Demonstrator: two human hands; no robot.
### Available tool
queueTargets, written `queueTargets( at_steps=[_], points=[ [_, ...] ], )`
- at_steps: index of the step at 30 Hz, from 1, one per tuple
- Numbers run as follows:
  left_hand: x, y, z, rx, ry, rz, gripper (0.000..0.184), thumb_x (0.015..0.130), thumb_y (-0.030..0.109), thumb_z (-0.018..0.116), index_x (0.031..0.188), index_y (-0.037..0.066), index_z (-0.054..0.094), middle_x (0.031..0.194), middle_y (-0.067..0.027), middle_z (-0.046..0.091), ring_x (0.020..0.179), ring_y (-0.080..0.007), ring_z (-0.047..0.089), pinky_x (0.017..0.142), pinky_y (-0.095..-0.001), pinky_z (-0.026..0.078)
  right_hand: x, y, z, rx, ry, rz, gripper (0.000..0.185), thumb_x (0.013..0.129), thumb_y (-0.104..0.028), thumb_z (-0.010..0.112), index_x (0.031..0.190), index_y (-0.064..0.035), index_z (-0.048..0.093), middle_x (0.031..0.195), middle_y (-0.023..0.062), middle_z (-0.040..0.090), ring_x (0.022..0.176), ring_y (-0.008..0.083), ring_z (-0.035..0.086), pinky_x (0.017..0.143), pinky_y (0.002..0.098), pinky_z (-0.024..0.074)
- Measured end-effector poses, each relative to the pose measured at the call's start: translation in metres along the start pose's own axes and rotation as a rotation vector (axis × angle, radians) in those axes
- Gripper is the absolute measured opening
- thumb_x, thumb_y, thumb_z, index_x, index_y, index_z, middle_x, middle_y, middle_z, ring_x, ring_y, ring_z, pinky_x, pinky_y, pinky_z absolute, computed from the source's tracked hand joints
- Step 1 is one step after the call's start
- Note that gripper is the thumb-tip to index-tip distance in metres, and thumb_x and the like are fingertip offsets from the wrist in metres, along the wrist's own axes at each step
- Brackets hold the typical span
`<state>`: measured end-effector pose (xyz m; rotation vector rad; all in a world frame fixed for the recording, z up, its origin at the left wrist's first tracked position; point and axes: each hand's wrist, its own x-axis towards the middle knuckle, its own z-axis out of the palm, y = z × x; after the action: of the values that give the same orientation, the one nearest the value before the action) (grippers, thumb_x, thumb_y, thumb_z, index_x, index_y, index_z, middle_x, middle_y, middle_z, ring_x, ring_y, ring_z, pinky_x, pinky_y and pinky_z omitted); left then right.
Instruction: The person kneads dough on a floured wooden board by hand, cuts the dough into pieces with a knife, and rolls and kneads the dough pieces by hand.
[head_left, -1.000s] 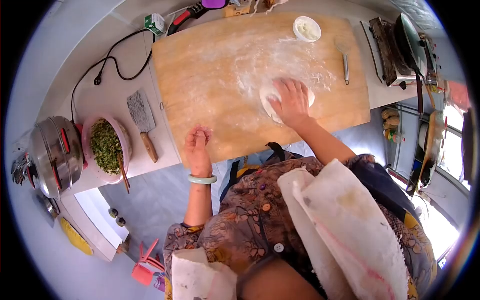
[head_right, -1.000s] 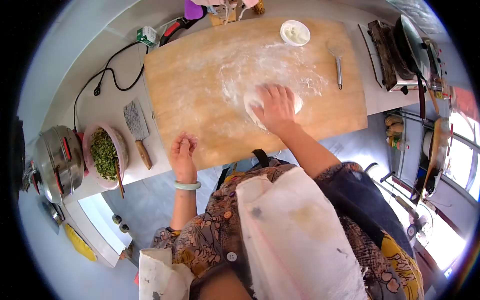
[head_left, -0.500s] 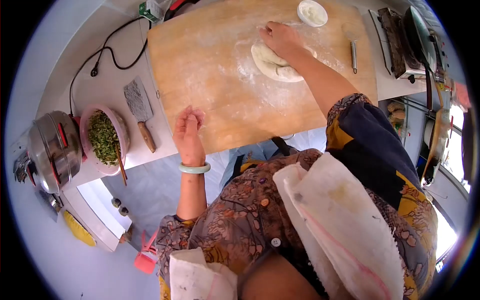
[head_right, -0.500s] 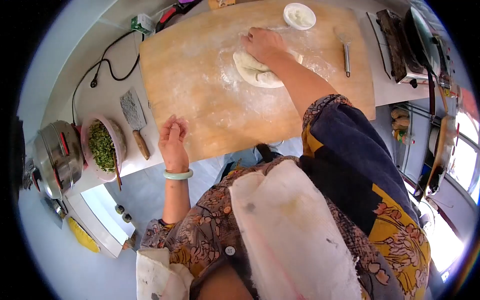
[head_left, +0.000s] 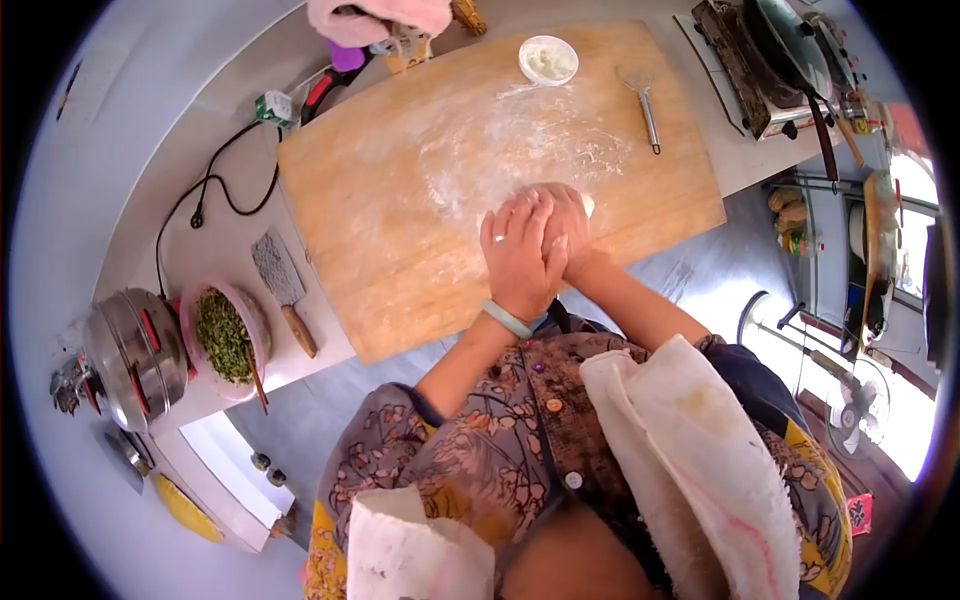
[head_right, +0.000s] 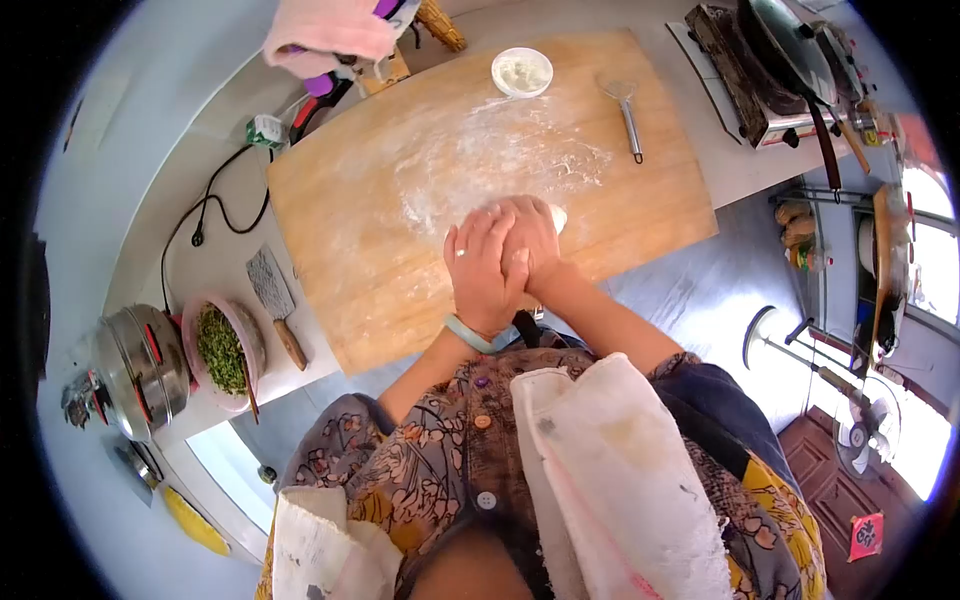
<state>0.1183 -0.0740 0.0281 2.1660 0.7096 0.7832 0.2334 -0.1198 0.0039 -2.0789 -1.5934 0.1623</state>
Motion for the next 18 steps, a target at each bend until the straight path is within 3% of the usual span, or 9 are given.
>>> queueTargets(
  at_steps=[2,5,9,10,14,18],
  points=[
    [-0.012,-0.005,0.010,0.084,-0.076,-0.015,0.048,0.092,0.035,0.053,0.129,0.005,0.060,0.131,-0.0182,0.056,0.129,-0.0391,0.045,0.115,-0.0551,0.019,-0.012,-0.001,0.014,-0.136,0.002,0.095,0.044,0.086,-0.037,0.060,0.123,-0.0129,0.064,0.122,0.0112,0.063,0.120,0.0314,0.055,0.106,0.0475,0.0373],
    [-0.016,-0.029,0.017,0.121,-0.110,-0.028,0.052,0.093,0.040,0.046,0.132,0.007,0.058,0.137,-0.0178,0.054,0.132,-0.0374,0.044,0.115,-0.0568,0.014,-0.002,0.002,0.021,-0.104,-0.016,0.065,0.048,0.087,-0.039,0.059,0.127,-0.0133,0.061,0.128,0.0090,0.061,0.125,0.0296,0.051,0.110,0.0467,0.0330],
    [0.029,-0.055,0.023,0.191,-0.071,0.012,0.049,0.094,0.036,0.048,0.132,0.008,0.057,0.138,-0.0175,0.054,0.131,-0.0345,0.046,0.114,-0.0551,0.019,0.046,0.017,0.019,-0.057,-0.204,0.165,0.041,0.087,-0.040,0.057,0.119,-0.0152,0.063,0.123,0.0052,0.063,0.124,0.0250,0.052,0.111,0.0450,0.0298],
    [0.044,-0.059,0.021,0.203,-0.080,0.031,0.047,0.095,0.035,0.048,0.132,0.008,0.057,0.137,-0.0179,0.054,0.129,-0.0339,0.048,0.112,-0.0539,0.022,0.055,0.024,0.025,-0.063,-0.100,0.122,0.036,0.085,-0.035,0.059,0.114,-0.0145,0.065,0.118,0.0055,0.064,0.121,0.0256,0.053,0.108,0.0442,0.0332],
    [0.087,-0.077,0.022,0.226,-0.124,0.022,0.051,0.093,0.038,0.047,0.136,0.010,0.055,0.137,-0.0168,0.055,0.128,-0.0325,0.050,0.110,-0.0522,0.029,0.094,0.038,0.027,0.001,-0.153,0.207,0.027,0.079,-0.028,0.062,0.101,-0.0139,0.068,0.110,0.0060,0.065,0.114,0.0265,0.056,0.100,0.0421,0.0389],
    [0.125,-0.085,0.023,0.216,-0.183,-0.111,0.052,0.096,0.041,0.046,0.136,0.009,0.053,0.138,-0.0165,0.055,0.124,-0.0360,0.054,0.107,-0.0497,0.036,0.123,0.057,0.040,0.009,-0.050,0.165,0.023,0.080,-0.023,0.061,0.098,-0.0118,0.068,0.107,0.0087,0.068,0.107,0.0292,0.061,0.093,0.0423,0.0443]
  ],
)
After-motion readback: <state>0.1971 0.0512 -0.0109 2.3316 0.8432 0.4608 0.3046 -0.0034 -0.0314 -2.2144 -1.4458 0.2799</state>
